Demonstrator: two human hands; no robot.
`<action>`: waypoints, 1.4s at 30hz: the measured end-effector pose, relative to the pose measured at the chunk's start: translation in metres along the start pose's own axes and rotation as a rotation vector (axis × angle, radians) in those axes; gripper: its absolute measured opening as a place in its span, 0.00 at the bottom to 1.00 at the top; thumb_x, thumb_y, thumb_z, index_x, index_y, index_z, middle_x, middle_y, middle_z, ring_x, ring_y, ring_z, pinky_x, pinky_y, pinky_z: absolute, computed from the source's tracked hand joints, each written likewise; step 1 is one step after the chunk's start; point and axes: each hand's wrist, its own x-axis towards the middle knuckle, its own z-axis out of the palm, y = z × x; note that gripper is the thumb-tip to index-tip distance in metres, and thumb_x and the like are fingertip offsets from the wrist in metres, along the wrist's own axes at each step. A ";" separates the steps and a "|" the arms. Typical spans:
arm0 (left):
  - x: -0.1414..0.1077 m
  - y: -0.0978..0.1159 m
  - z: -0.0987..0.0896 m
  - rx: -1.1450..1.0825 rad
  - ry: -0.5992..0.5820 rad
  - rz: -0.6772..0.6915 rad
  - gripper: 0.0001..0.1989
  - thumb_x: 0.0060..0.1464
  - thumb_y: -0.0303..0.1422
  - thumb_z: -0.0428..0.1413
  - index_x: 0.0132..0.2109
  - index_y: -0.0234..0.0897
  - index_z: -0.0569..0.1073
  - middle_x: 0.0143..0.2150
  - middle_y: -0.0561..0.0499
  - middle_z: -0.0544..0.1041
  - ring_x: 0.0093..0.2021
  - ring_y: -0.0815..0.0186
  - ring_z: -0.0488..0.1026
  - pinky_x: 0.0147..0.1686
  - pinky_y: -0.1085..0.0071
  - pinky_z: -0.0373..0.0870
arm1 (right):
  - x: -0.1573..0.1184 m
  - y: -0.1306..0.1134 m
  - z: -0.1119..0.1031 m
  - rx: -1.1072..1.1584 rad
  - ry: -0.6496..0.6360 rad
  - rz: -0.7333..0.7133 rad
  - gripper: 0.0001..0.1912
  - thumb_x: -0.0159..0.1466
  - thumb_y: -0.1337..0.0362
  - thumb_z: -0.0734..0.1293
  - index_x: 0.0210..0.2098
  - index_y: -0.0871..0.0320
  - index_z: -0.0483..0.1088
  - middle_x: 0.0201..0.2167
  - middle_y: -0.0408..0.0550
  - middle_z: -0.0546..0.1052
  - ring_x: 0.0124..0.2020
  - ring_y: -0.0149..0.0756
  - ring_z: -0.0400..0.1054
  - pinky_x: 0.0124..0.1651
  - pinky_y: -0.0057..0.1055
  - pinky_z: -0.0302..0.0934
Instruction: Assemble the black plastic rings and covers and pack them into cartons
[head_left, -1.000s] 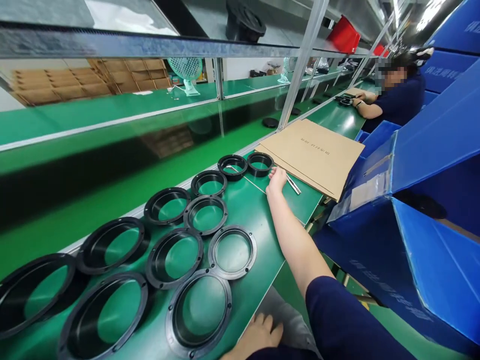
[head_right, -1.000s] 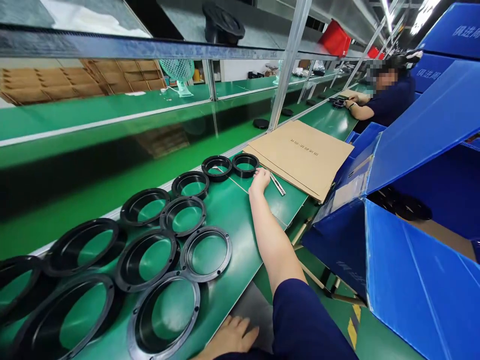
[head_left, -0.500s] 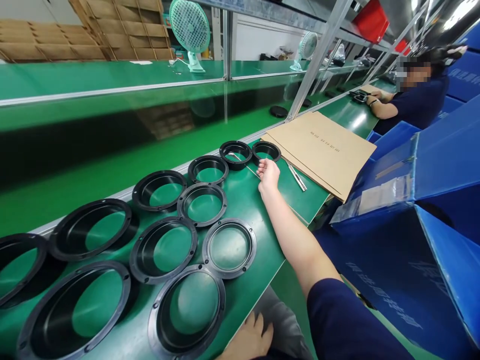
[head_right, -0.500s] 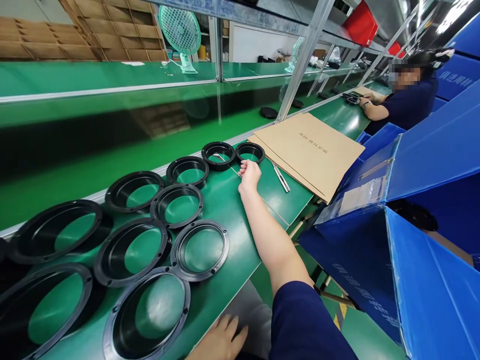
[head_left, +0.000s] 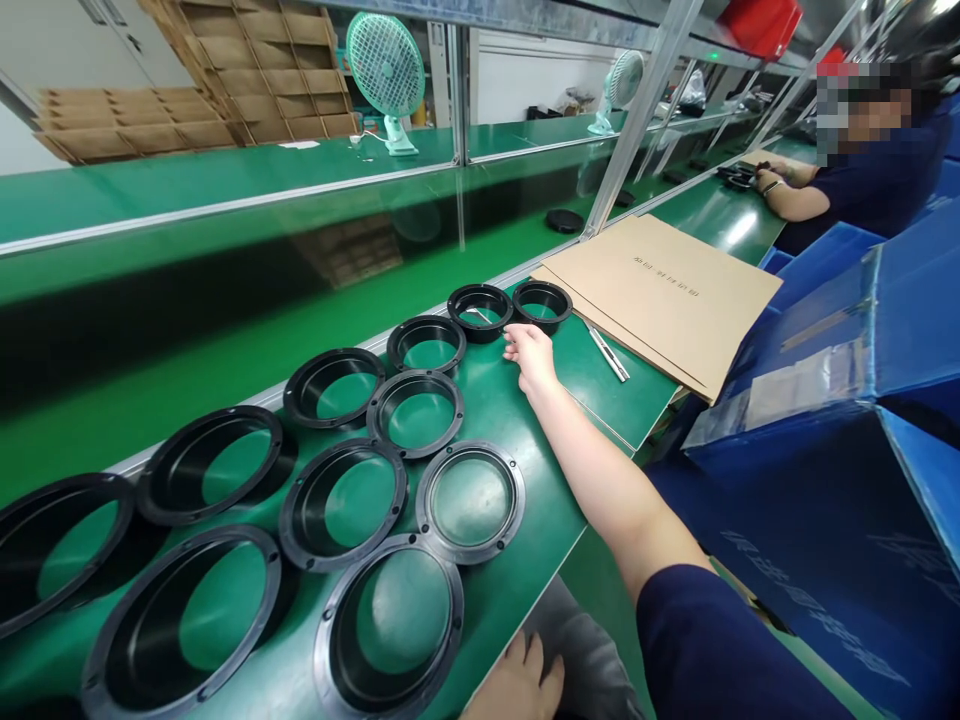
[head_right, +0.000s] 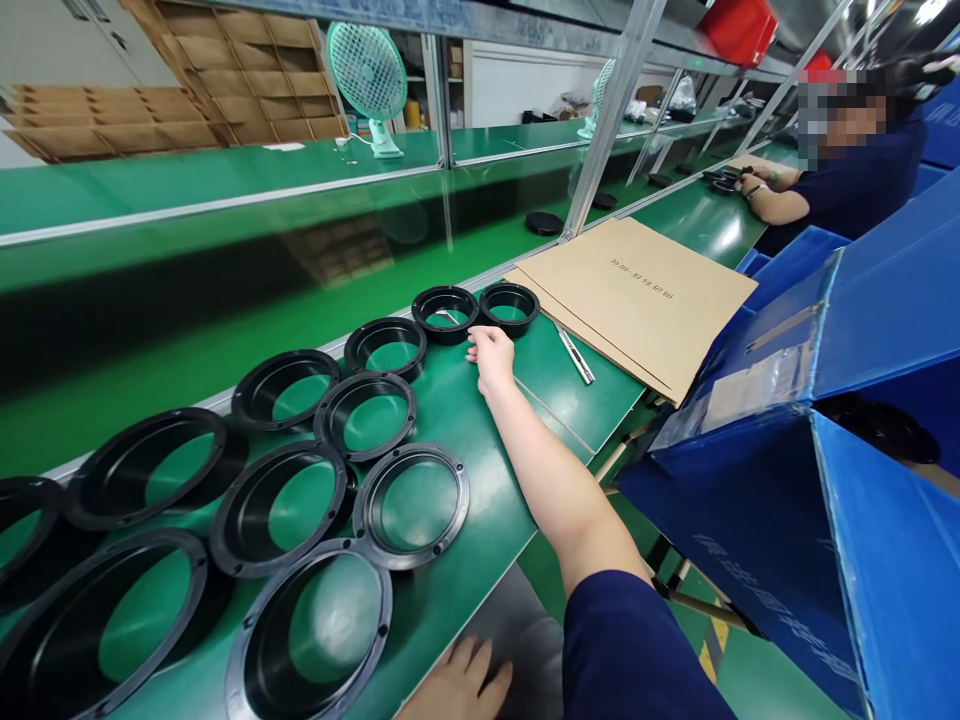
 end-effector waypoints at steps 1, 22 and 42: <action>0.000 0.001 -0.002 -0.007 -0.008 -0.004 0.25 0.68 0.31 0.48 0.69 0.40 0.69 0.63 0.28 0.72 0.63 0.37 0.71 0.57 0.39 0.73 | -0.001 0.001 0.000 -0.009 -0.007 -0.007 0.01 0.58 0.70 0.68 0.30 0.60 0.74 0.24 0.39 0.74 0.21 0.22 0.62 0.24 0.21 0.61; -0.001 0.000 -0.004 0.008 -0.024 -0.003 0.25 0.69 0.30 0.45 0.69 0.39 0.69 0.64 0.27 0.71 0.64 0.37 0.70 0.57 0.36 0.72 | -0.005 0.000 0.003 -0.073 -0.069 -0.035 0.15 0.61 0.56 0.75 0.27 0.60 0.73 0.21 0.39 0.72 0.21 0.23 0.62 0.23 0.21 0.61; -0.003 0.012 -0.042 -0.100 -0.224 -0.101 0.26 0.72 0.33 0.40 0.72 0.40 0.64 0.70 0.29 0.63 0.71 0.40 0.61 0.66 0.38 0.61 | -0.005 -0.003 0.002 0.019 -0.098 0.042 0.08 0.57 0.64 0.74 0.27 0.59 0.71 0.22 0.39 0.72 0.21 0.24 0.63 0.25 0.24 0.62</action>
